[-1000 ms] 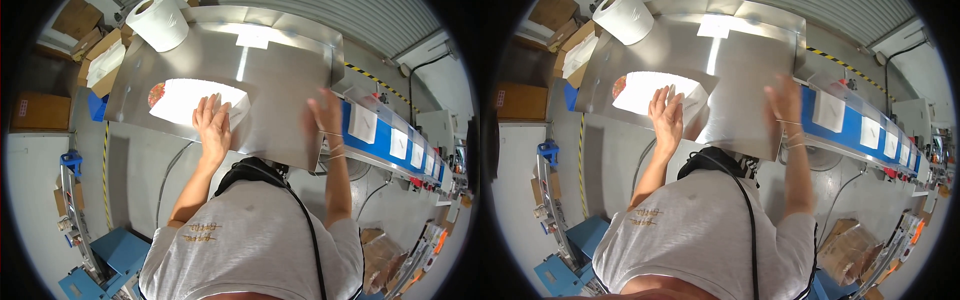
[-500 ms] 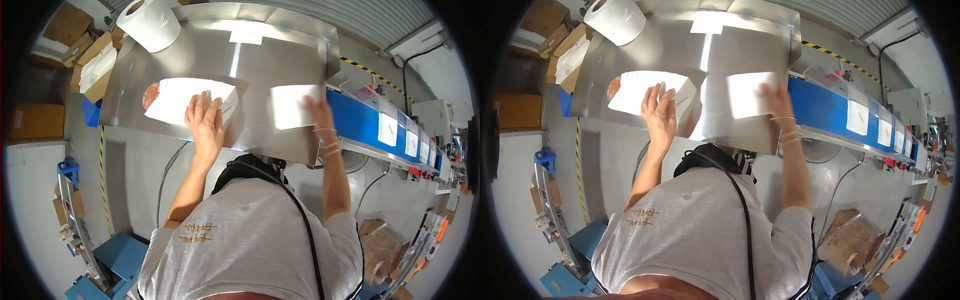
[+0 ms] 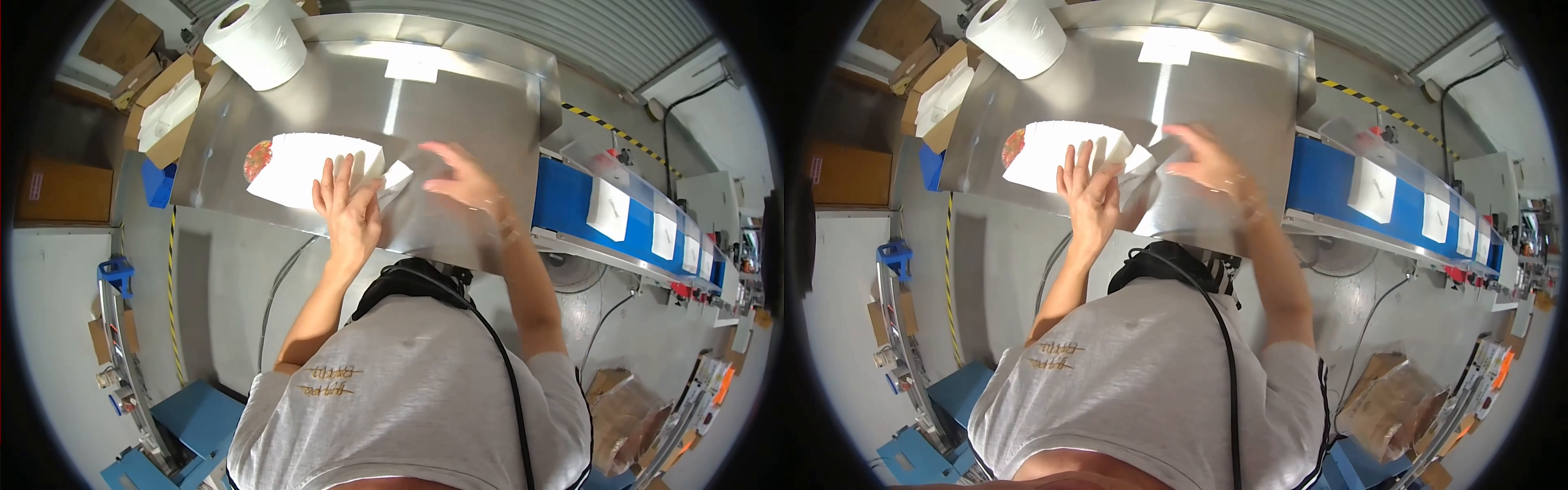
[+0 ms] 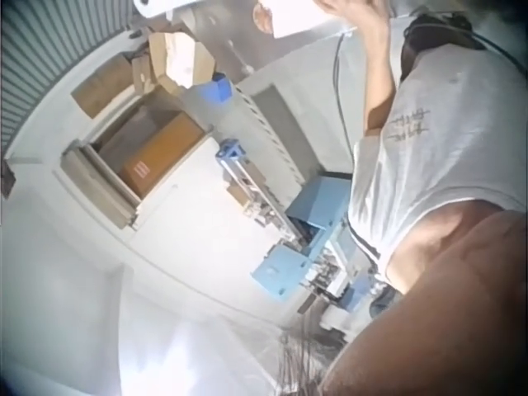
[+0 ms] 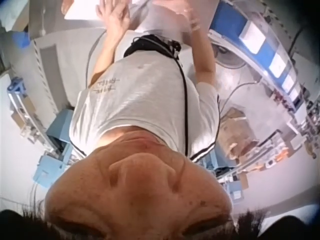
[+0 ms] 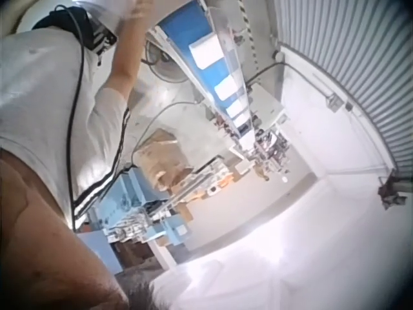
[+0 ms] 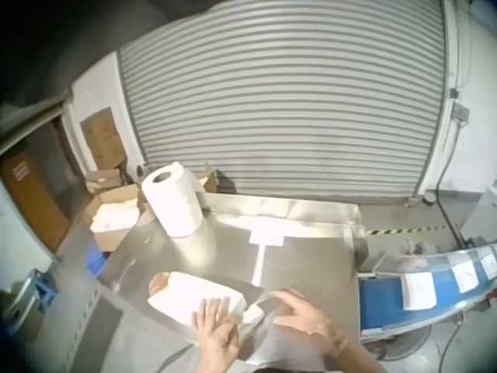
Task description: Placing stacks of paper napkins onto a conveyor belt for packaging.
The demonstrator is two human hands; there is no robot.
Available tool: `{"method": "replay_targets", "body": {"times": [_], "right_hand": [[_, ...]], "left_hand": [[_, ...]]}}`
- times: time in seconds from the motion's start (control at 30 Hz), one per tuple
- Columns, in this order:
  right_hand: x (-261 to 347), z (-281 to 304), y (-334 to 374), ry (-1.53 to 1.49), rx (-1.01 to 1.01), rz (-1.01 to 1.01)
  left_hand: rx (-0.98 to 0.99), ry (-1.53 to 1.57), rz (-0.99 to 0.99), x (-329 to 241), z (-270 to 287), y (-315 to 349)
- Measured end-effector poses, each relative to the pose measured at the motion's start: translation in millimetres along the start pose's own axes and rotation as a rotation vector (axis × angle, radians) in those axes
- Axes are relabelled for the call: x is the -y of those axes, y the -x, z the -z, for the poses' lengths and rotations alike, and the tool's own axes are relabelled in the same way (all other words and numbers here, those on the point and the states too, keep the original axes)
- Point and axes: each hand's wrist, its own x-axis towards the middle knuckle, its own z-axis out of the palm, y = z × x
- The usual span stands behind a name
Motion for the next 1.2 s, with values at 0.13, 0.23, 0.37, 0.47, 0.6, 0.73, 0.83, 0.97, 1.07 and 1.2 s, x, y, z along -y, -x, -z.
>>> {"method": "replay_targets", "body": {"times": [0.13,0.23,0.37,0.47,0.6,0.73,0.83,0.97,1.07,1.2], "right_hand": [[-14,-23,-27,0.220,0.032,0.350],[-17,-12,9,-0.338,-0.212,-0.271],[-113,58,83,-0.212,-0.668,-0.332],[-117,125,128,0.455,-0.756,-0.620],[-80,117,113,1.057,-0.773,-0.441],[-23,24,20,0.117,-0.115,0.022],[23,-21,-30,-0.187,0.156,-0.032],[8,-20,-35,-0.199,0.279,-0.138],[-12,-18,7,-0.543,-0.248,-0.245],[-68,60,71,-0.091,-0.602,-0.496]], "left_hand": [[0.028,-0.012,0.037,-3,4,-7],[-0.023,-0.054,0.067,22,1,-6],[-0.048,-0.054,0.051,24,4,-3],[-0.046,-0.004,0.074,21,2,-6],[-0.037,0.004,0.077,18,4,-4],[0.020,0.018,0.040,13,8,-4],[0.057,0.000,0.013,12,9,-6],[-0.018,0.005,0.089,18,6,-10],[-0.040,-0.069,0.104,36,4,-9],[-0.039,-0.085,0.081,40,7,-8]]}}
